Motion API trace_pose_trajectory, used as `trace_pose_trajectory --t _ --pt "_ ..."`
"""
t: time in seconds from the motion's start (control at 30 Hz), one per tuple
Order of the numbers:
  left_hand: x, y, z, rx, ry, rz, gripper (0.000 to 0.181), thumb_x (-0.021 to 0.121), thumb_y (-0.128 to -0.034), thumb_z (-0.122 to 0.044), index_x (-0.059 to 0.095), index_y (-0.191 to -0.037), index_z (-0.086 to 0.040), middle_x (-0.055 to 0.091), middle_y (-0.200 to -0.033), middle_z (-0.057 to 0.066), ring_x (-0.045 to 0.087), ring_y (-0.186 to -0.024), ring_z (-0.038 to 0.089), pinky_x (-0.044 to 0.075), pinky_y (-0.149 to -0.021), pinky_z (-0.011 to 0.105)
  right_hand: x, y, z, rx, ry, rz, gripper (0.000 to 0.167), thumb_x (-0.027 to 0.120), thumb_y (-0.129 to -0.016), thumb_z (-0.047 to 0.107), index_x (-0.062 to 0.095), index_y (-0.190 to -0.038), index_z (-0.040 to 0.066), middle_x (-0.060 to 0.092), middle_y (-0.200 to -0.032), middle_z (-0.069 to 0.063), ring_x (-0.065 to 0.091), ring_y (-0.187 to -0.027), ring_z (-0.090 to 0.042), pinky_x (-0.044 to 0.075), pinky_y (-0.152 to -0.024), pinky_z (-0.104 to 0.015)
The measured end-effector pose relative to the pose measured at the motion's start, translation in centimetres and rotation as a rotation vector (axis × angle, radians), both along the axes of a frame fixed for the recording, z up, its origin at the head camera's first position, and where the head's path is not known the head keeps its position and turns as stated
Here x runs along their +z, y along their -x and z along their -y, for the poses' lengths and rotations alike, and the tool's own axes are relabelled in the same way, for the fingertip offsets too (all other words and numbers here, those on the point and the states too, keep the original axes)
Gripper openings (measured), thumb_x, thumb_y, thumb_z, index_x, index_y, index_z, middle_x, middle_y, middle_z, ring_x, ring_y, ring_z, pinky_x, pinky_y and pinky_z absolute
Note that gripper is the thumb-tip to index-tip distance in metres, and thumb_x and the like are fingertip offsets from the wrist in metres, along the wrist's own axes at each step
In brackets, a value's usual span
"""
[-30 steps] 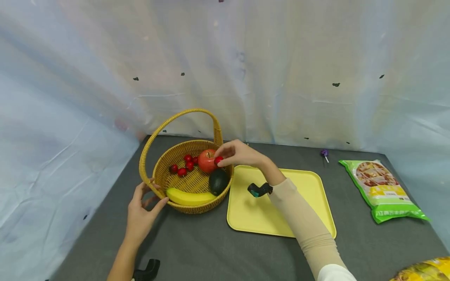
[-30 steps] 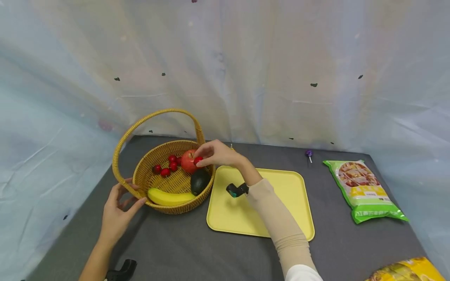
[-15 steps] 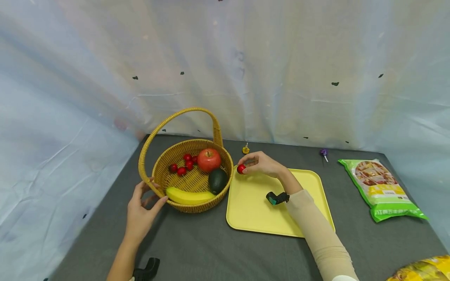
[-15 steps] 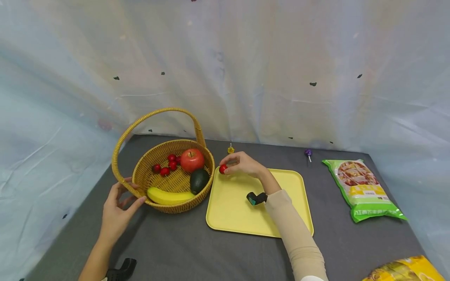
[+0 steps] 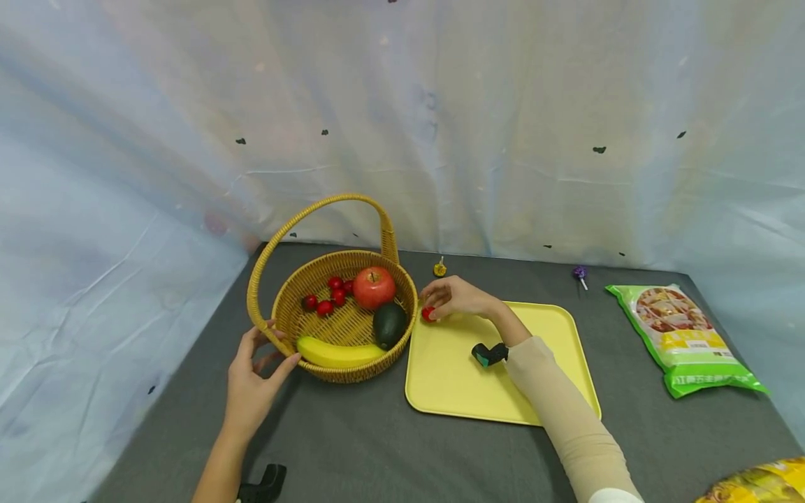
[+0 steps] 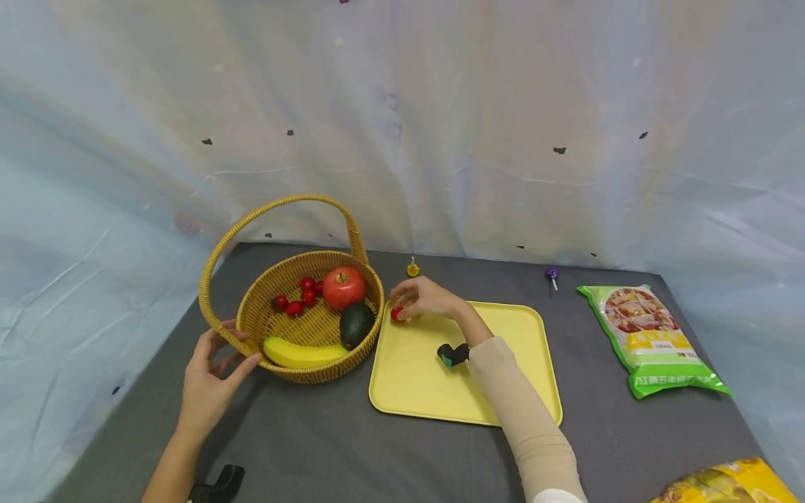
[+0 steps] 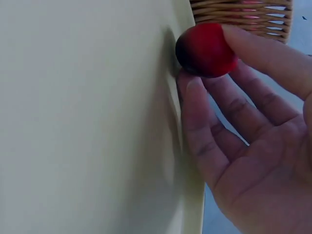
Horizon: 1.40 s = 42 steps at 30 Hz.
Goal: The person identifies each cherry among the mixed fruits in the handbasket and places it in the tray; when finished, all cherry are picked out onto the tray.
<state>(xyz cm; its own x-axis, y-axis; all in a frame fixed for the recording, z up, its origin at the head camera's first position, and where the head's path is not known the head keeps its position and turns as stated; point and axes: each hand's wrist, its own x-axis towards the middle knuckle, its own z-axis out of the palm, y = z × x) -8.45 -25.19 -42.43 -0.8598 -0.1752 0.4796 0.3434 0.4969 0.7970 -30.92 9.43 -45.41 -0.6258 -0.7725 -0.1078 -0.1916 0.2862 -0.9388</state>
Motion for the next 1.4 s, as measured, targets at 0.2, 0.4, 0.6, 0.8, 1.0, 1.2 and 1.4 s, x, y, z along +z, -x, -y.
trace_pose_trajectory --t 0.2,0.4,0.6,0.8,1.0,1.2,1.4 --pt "0.0 0.0 -0.1 -0.004 0.004 -0.008 0.066 0.075 -0.0815 0.014 0.046 -0.140 0.006 0.058 -0.117 0.023 0.054 -0.115 0.014 0.055 -0.086 0.017 0.1 -0.1 -0.1 -0.046 -0.014 -0.019 0.046 0.072 -0.088 -0.004 0.056 -0.130 -0.011 0.067 -0.113 -0.026 0.068 -0.099 -0.032 0.061 -0.081 -0.044" --pt "0.0 0.0 -0.1 0.001 0.011 -0.012 0.067 0.074 -0.0816 0.014 0.046 -0.141 0.005 0.056 -0.116 0.023 0.055 -0.113 0.019 0.056 -0.086 0.019 0.1 -0.3 -0.3 -0.066 -0.042 -0.060 0.027 0.073 -0.089 -0.001 0.066 -0.113 -0.011 0.072 -0.099 -0.021 0.070 -0.088 -0.034 0.062 -0.075 -0.042" --pt "0.0 0.0 0.0 -0.004 0.001 -0.007 0.066 0.074 -0.0817 0.015 0.046 -0.141 0.005 0.057 -0.117 0.024 0.055 -0.114 0.018 0.056 -0.087 0.019 0.0 -0.4 -0.3 -0.064 -0.032 -0.117 0.024 0.072 -0.089 -0.001 0.067 -0.109 -0.013 0.071 -0.096 -0.023 0.069 -0.088 -0.035 0.061 -0.076 -0.040" --pt "-0.1 0.0 0.0 -0.010 -0.005 -0.011 0.066 0.074 -0.0812 0.015 0.045 -0.140 0.006 0.058 -0.117 0.024 0.054 -0.115 0.014 0.056 -0.088 0.019 0.0 -0.5 -0.3 -0.072 -0.057 -0.124 0.034 0.075 -0.087 0.000 0.064 -0.116 -0.013 0.069 -0.100 -0.022 0.068 -0.089 -0.026 0.061 -0.075 -0.032" --pt "-0.1 0.0 0.0 -0.005 -0.002 -0.007 0.066 0.074 -0.0812 0.015 0.045 -0.140 0.006 0.057 -0.117 0.025 0.054 -0.115 0.016 0.056 -0.087 0.019 0.0 -0.8 0.0 -0.058 -0.096 -0.202 0.037 0.077 -0.085 0.002 0.064 -0.117 -0.010 0.066 -0.101 -0.019 0.066 -0.088 -0.022 0.057 -0.073 -0.028" --pt "-0.1 0.0 0.0 0.000 0.002 0.001 0.066 0.074 -0.0815 0.014 0.046 -0.140 0.006 0.057 -0.116 0.025 0.054 -0.115 0.014 0.055 -0.088 0.018 0.1 -1.1 0.5 -0.052 -0.103 -0.219 0.030 0.076 -0.085 -0.001 0.066 -0.112 -0.008 0.068 -0.099 -0.018 0.066 -0.083 -0.021 0.059 -0.070 -0.030" --pt "0.0 0.0 0.0 -0.005 -0.004 -0.006 0.066 0.074 -0.0810 0.016 0.046 -0.140 0.006 0.058 -0.116 0.025 0.054 -0.115 0.014 0.055 -0.088 0.018 -0.1 -1.1 0.4 -0.092 -0.117 -0.235 0.025 0.076 -0.085 -0.002 0.067 -0.108 -0.007 0.068 -0.091 -0.012 0.064 -0.080 -0.017 0.056 -0.066 -0.026"
